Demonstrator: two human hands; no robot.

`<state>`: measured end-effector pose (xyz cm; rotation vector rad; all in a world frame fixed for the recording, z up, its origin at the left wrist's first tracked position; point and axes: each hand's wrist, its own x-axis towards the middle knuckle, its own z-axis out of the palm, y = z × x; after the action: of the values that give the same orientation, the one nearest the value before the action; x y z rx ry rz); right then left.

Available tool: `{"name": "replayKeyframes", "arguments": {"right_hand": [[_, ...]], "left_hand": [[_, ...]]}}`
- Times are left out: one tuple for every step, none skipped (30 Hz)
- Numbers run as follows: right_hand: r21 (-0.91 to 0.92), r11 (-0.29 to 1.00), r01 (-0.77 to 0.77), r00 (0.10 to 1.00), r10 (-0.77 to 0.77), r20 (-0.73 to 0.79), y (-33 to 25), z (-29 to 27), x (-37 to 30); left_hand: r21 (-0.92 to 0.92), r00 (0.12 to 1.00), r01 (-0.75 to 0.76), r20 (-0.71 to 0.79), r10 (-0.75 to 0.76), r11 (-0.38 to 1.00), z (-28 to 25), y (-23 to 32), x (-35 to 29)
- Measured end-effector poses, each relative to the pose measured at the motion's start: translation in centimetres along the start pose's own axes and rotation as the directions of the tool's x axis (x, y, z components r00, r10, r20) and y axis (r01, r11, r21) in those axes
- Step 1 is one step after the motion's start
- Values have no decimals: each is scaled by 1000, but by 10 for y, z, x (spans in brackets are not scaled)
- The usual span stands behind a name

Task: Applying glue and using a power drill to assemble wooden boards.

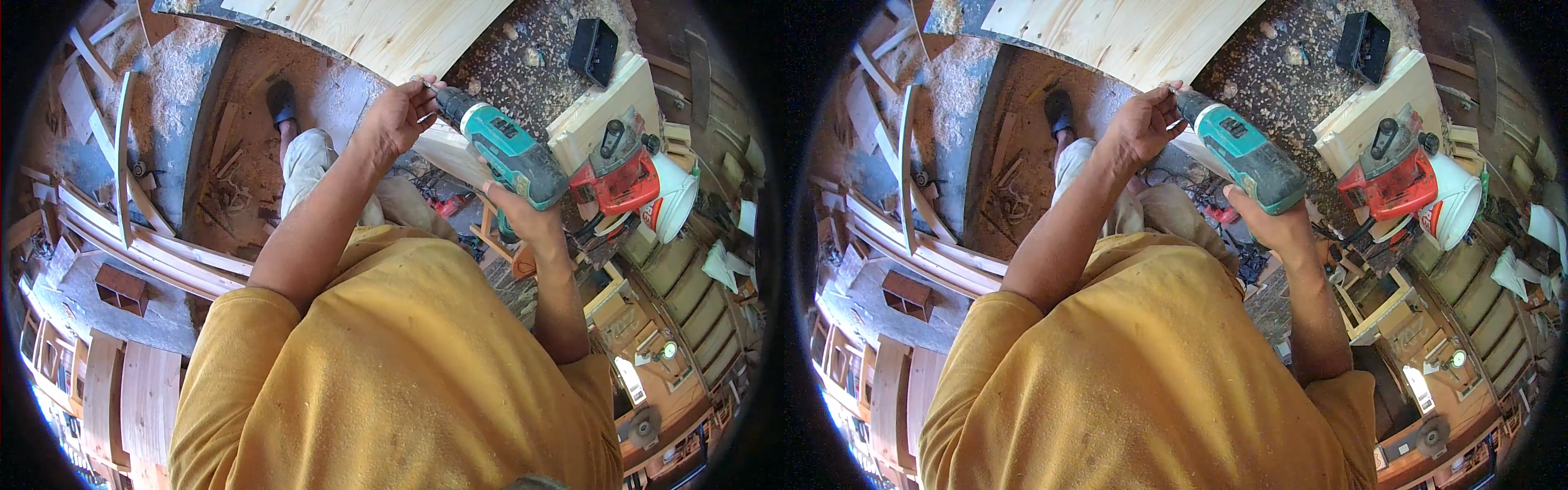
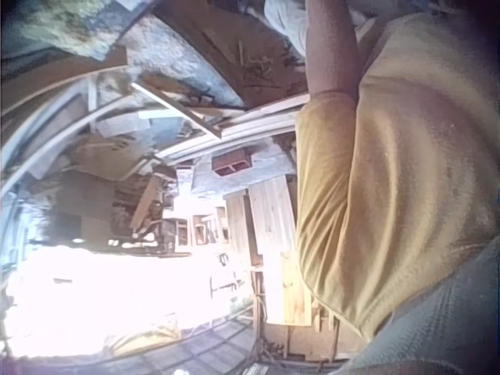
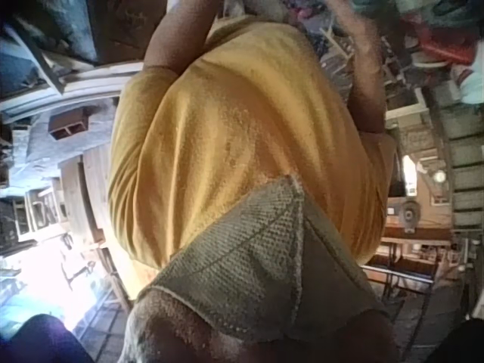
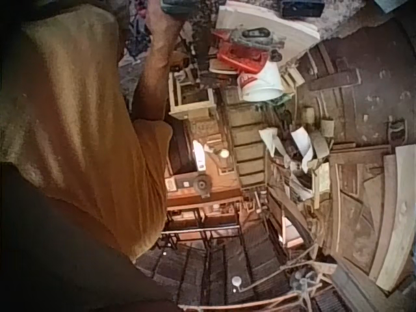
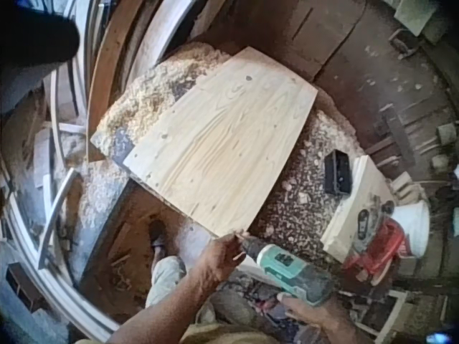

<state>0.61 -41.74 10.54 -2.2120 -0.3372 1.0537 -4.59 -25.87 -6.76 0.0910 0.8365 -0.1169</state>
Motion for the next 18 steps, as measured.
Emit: {"name": "replayKeyframes", "arguments": {"right_hand": [[-3, 1000, -30, 999, 30, 14, -1, 0, 1], [-6, 999, -32, 999, 32, 16, -1, 0, 2], [-39, 999, 0, 1000, 0, 9, 1, -1, 3], [-72, 997, 30, 1000, -30, 1, 3, -1, 3], [-74, 997, 29, 1000, -29, 0, 4, -1, 4], [-107, 992, 64, 998, -63, 13, 5, -1, 4], [-137, 986, 99, 995, -97, 27, 6, 0, 4], [-137, 986, 98, 995, -96, 26, 5, 0, 4], [-129, 989, 69, 997, -66, 31, 3, 0, 5], [-122, 992, 38, 999, -34, 34, 2, 0, 5], [-123, 992, 36, 999, -32, 32, 0, -1, 5], [-100, 995, 27, 999, -24, 30, -1, -1, 5], [-76, 997, 18, 999, -16, 30, -2, -2, 5], [-76, 997, 15, 999, -13, 29, -3, -2, 5], [-91, 996, -9, 1000, 11, 24, -5, -2, 4], [-106, 994, -32, 999, 34, 18, -6, -3, 5], [-107, 994, -33, 999, 36, 18, -6, -2, 5], [-129, 992, -3, 1000, 5, 17, -6, -2, 5]], "left_hand": [[-4, 1000, 2, 0, -2, 1000, 1, 0, 0], [-9, 1000, 5, -10, -6, 1000, 2, 1, 0], [-13, 1000, 9, -19, -9, 1000, 3, 2, 0], [-15, 1000, 11, -18, -12, 1000, 3, 2, 0], [-18, 1000, 18, -10, -18, 1000, 4, 2, 0], [-20, 1000, 24, -2, -24, 1000, 4, 3, 1], [-20, 1000, 25, -2, -25, 999, 3, 2, 0], [-17, 1000, 23, -7, -23, 1000, 3, 2, 0], [-13, 1000, 20, -12, -21, 1000, 3, 3, -1], [-13, 1000, 24, -10, -24, 1000, 2, 2, 0], [-18, 1000, 29, -6, -29, 999, 1, 1, 0], [-23, 999, 34, -2, -34, 999, 1, 1, 0], [-23, 999, 37, -2, -37, 999, 2, 1, -1], [-18, 999, 36, -26, -36, 999, 4, 2, -2], [-13, 998, 35, -51, -36, 999, 5, 3, -4], [-13, 998, 36, -50, -37, 999, 5, 4, -4], [-24, 998, 43, -39, -44, 999, 5, 5, -4], [-36, 998, 50, -28, -51, 998, 5, 5, -4]]}}
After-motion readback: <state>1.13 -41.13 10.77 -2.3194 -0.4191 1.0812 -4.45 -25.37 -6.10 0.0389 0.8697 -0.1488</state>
